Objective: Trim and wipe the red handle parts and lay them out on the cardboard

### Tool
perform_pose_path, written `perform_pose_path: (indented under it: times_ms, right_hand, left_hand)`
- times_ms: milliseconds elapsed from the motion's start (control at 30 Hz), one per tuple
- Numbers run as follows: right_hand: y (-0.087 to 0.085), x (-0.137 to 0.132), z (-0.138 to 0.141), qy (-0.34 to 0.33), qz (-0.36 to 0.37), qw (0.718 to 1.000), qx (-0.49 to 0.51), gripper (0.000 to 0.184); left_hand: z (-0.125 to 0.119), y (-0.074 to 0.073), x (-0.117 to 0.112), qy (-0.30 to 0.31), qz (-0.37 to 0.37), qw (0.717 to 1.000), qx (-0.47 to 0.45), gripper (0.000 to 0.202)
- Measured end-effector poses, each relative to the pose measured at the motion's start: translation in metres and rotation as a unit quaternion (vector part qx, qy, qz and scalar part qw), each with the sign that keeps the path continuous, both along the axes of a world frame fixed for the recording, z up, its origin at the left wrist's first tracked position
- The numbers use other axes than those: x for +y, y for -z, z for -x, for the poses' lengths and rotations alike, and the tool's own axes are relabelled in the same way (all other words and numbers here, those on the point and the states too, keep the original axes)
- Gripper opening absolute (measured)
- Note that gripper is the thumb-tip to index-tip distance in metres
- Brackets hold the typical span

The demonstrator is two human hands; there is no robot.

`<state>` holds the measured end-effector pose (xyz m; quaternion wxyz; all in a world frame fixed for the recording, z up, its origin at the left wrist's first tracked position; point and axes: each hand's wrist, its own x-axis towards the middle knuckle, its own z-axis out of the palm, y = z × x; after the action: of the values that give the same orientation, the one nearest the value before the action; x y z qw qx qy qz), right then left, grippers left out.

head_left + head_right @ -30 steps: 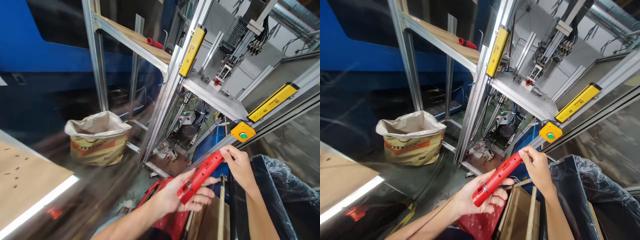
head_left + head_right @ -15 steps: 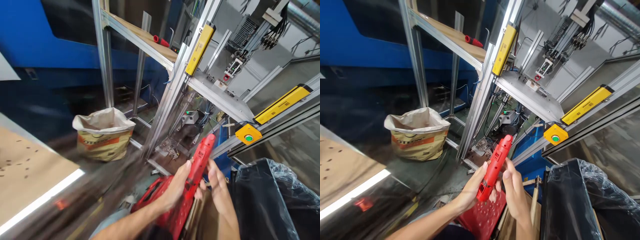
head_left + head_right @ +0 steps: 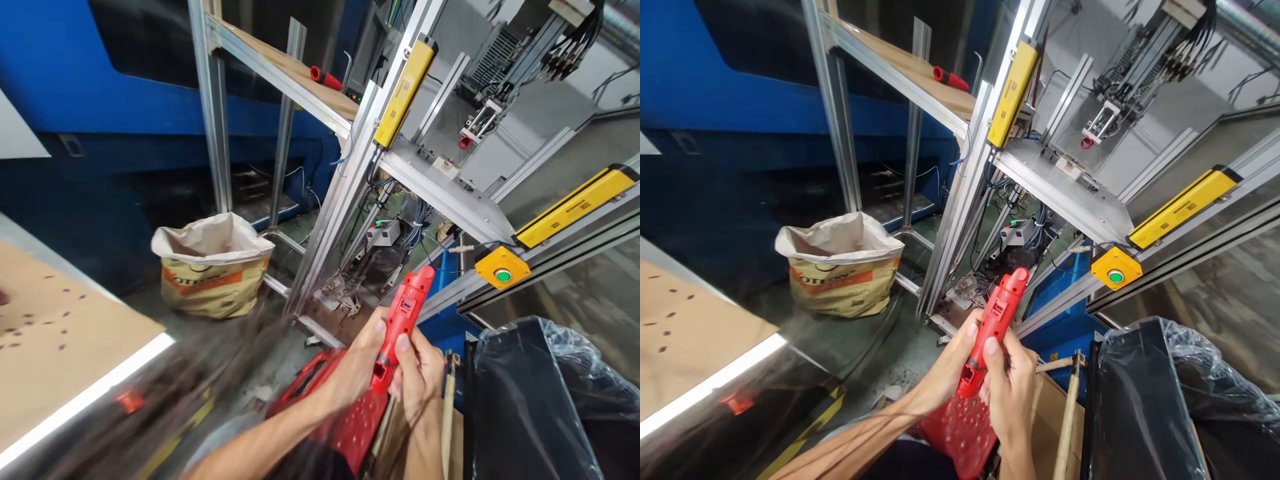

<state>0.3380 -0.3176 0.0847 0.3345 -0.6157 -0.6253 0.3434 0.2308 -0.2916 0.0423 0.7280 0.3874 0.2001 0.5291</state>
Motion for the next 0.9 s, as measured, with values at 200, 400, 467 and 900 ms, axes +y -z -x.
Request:
perform_pose_path:
  times_ms: [200, 400, 467, 900]
  right_hand:
    - [0.005, 0.004, -0.011, 0.072, -0.115, 0.989, -0.053, 0.066]
    - [0.005, -0.002, -0.018, 0.071, -0.139, 0.986, -0.057, 0.062]
    - [0.007, -0.002, -0.018, 0.061, -0.136, 0.987, -0.057, 0.06]
    - [0.034, 0.017, -0.039, 0.048, -0.158, 0.978, 0.127, 0.055]
  left_hand:
    - [0.001, -0.005, 0.001, 0.112, 0.036, 0.99, -0.078, 0.07]
    - [0.003, -0.009, 0.0, 0.142, 0.052, 0.983, -0.103, 0.068]
    - [0.003, -0.006, 0.001, 0.145, 0.049, 0.982, -0.111, 0.065]
    - [-0.006, 0.007, 0.01, 0.157, 0.052, 0.975, -0.146, 0.059]
